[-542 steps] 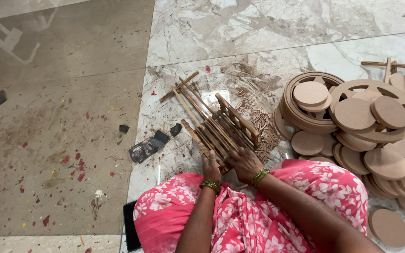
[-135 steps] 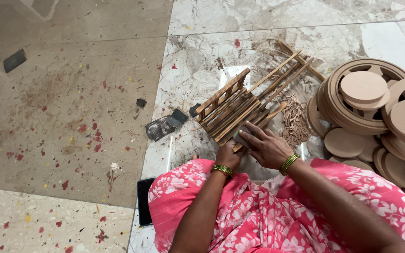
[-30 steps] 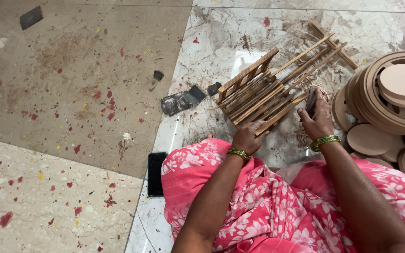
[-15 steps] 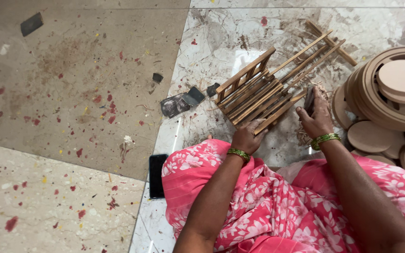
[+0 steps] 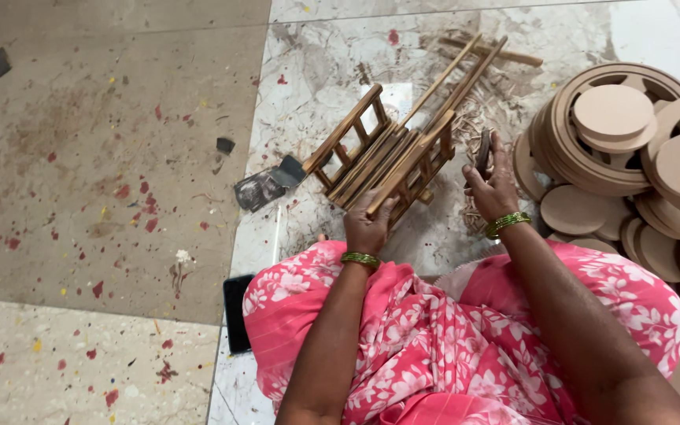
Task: The person sits on the floor assembling small wooden cart frames, fitting rungs and side rails into the frame and pressing parts together by hand. They then sand the frame surfaces with a sanding block, turning the assembly to reach different sides, and set the finished frame aside with others.
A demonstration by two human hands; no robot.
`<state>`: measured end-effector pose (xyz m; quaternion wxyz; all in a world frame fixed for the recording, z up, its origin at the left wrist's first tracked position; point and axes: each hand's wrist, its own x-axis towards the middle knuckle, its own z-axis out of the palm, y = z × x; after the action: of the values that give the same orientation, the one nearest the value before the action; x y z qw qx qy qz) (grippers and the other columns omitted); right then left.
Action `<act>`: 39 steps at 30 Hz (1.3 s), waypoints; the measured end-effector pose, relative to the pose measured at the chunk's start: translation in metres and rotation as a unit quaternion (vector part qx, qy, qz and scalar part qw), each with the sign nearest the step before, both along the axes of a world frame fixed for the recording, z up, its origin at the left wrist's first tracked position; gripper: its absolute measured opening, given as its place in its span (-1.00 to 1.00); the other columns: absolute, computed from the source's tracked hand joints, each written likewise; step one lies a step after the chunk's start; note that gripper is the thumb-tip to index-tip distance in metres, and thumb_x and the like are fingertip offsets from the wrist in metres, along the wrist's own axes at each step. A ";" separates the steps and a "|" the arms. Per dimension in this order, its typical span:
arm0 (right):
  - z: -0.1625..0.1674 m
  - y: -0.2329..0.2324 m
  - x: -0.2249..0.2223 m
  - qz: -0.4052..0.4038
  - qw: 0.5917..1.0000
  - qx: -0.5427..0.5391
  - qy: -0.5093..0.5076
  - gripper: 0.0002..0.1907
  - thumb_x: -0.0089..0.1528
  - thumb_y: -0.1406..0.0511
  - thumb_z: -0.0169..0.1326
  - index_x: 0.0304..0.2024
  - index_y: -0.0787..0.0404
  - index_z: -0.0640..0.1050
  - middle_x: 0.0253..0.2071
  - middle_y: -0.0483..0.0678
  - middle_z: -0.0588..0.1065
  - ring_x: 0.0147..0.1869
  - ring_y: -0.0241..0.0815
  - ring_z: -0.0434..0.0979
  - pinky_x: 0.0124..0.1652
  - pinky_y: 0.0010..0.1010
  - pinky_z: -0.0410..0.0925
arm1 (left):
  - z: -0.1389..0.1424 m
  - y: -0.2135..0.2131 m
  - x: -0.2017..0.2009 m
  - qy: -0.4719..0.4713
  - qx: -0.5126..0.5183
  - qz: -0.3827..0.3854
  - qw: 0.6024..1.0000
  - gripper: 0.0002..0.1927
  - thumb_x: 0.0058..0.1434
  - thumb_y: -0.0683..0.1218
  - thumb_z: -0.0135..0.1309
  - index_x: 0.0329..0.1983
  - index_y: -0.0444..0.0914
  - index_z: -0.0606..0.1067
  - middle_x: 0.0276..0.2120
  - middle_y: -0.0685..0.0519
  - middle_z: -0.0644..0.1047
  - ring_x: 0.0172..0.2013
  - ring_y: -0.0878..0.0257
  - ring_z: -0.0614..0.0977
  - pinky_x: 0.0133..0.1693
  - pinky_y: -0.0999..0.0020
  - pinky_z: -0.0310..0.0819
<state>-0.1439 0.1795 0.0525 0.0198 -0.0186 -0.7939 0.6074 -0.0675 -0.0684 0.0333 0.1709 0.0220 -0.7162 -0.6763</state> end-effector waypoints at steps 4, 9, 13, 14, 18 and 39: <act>-0.001 0.004 -0.002 -0.027 0.999 -0.031 -0.030 -0.07 0.35 0.29 0.13 0.64 0.00 -0.08 0.30 0.16 0.39 -0.20 -0.31 0.52 -0.34 -0.51 0.46 | 0.002 -0.011 -0.003 -0.004 0.254 -0.008 0.967 -0.84 0.38 -0.12 0.15 -0.07 -0.31 0.51 -0.30 -0.02 0.65 -0.27 0.23 0.71 -0.17 0.28 0.68; -0.002 0.007 -0.004 -0.044 0.996 -0.047 0.056 -0.10 0.30 0.35 0.09 0.56 0.05 -0.09 0.48 0.02 0.16 -0.04 -0.28 0.58 -0.32 -0.49 0.51 | 0.018 -0.033 0.003 -0.031 0.416 0.014 0.909 -0.82 0.31 -0.08 0.17 -0.08 -0.22 0.51 -0.53 0.14 0.47 -0.55 0.32 0.51 -0.36 0.23 0.64; 0.003 0.004 0.002 -0.029 0.981 0.051 0.187 -0.16 0.41 0.41 0.13 0.62 0.08 0.01 0.46 0.08 0.19 0.29 -0.15 0.45 0.04 -0.43 0.46 | 0.026 -0.038 0.004 -0.078 0.500 -0.011 0.863 -0.80 0.35 0.01 0.16 -0.15 -0.19 0.46 -0.55 0.16 0.42 -0.56 0.33 0.47 -0.39 0.23 0.57; 0.005 0.003 0.004 -0.027 0.989 0.008 0.146 -0.16 0.37 0.40 0.11 0.61 0.07 0.01 0.46 0.06 0.19 0.16 -0.22 0.47 -0.10 -0.48 0.45 | 0.026 -0.039 0.003 -0.091 0.524 -0.020 0.847 -0.79 0.36 0.04 0.16 -0.16 -0.16 0.45 -0.55 0.18 0.41 -0.55 0.34 0.47 -0.39 0.24 0.55; 0.018 -0.002 0.011 -0.005 0.989 -0.054 0.136 -0.16 0.36 0.39 0.07 0.61 0.04 0.02 0.44 0.02 0.21 -0.02 -0.31 0.44 -0.25 -0.55 0.42 | 0.018 -0.043 -0.004 -0.129 0.579 -0.039 0.804 -0.73 0.37 0.12 0.10 -0.17 -0.17 0.49 -0.58 0.19 0.38 -0.57 0.35 0.43 -0.38 0.28 0.45; 0.050 -0.048 0.062 0.132 0.882 0.271 0.362 -0.48 0.21 0.17 0.02 0.24 0.01 0.45 0.29 0.08 0.37 -0.08 -0.15 0.52 -0.34 -0.40 0.49 | 0.005 -0.042 -0.018 -0.113 0.541 0.044 0.832 -0.69 0.30 0.12 0.17 -0.21 -0.19 0.44 -0.58 0.15 0.41 -0.57 0.30 0.47 -0.41 0.21 0.52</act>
<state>-0.0823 0.1315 0.1023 0.2303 0.3136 -0.8601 0.3299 -0.0858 -0.1102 0.0378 0.0789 0.2191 -0.2485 -0.9402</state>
